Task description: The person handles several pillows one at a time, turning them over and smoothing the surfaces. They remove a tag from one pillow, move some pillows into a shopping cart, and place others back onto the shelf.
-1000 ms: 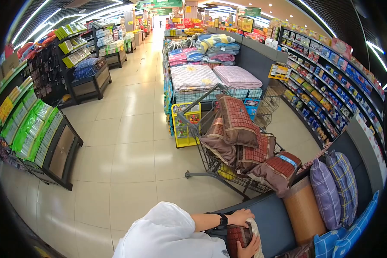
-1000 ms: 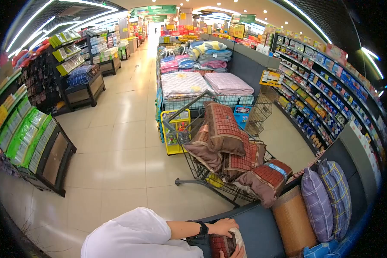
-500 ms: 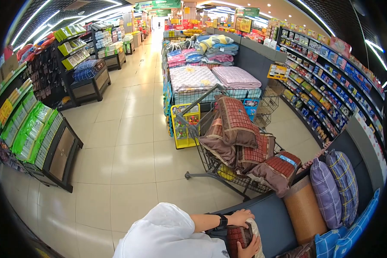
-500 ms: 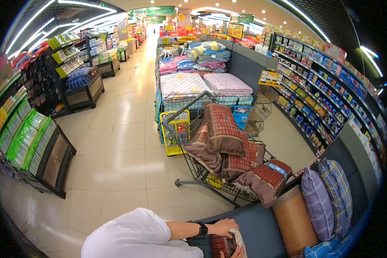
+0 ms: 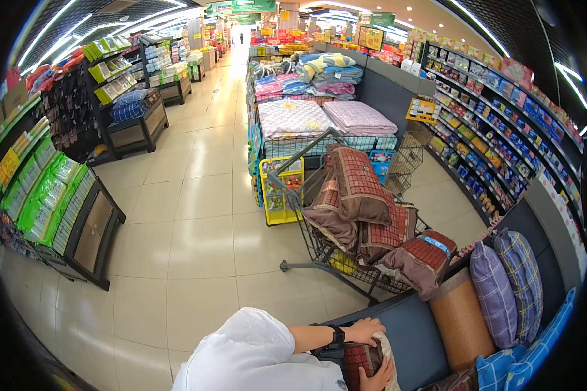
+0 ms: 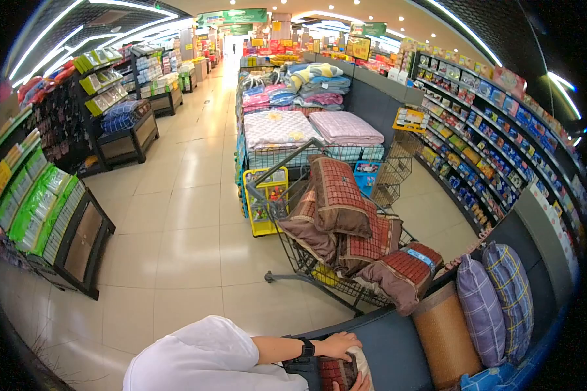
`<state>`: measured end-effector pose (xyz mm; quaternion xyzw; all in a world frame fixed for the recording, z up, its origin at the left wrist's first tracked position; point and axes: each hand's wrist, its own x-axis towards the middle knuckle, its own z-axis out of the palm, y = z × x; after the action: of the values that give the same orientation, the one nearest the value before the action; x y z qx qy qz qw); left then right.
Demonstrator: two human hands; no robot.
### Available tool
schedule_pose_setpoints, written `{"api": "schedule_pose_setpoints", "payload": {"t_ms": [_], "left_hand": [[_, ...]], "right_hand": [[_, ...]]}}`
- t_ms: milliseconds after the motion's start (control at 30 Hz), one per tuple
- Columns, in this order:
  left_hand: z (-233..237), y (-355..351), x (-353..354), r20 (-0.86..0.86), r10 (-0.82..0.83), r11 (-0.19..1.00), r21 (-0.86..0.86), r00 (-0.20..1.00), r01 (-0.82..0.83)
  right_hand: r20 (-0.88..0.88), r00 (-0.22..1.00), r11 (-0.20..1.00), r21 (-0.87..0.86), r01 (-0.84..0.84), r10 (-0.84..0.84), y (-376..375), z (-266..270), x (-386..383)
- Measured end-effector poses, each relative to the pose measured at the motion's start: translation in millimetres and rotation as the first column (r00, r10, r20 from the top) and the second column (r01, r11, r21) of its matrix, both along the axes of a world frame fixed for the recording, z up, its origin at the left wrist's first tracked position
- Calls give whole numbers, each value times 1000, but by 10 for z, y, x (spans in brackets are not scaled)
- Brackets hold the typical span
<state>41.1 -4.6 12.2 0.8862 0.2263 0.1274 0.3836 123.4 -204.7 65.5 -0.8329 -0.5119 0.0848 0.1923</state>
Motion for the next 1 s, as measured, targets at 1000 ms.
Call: {"api": "schedule_pose_setpoints", "payload": {"t_ms": [1000], "left_hand": [[2083,-275,-241,441,-447,839,507,779,194]], "right_hand": [[-408,878,829,559,23,250,355,1001,85]]}}
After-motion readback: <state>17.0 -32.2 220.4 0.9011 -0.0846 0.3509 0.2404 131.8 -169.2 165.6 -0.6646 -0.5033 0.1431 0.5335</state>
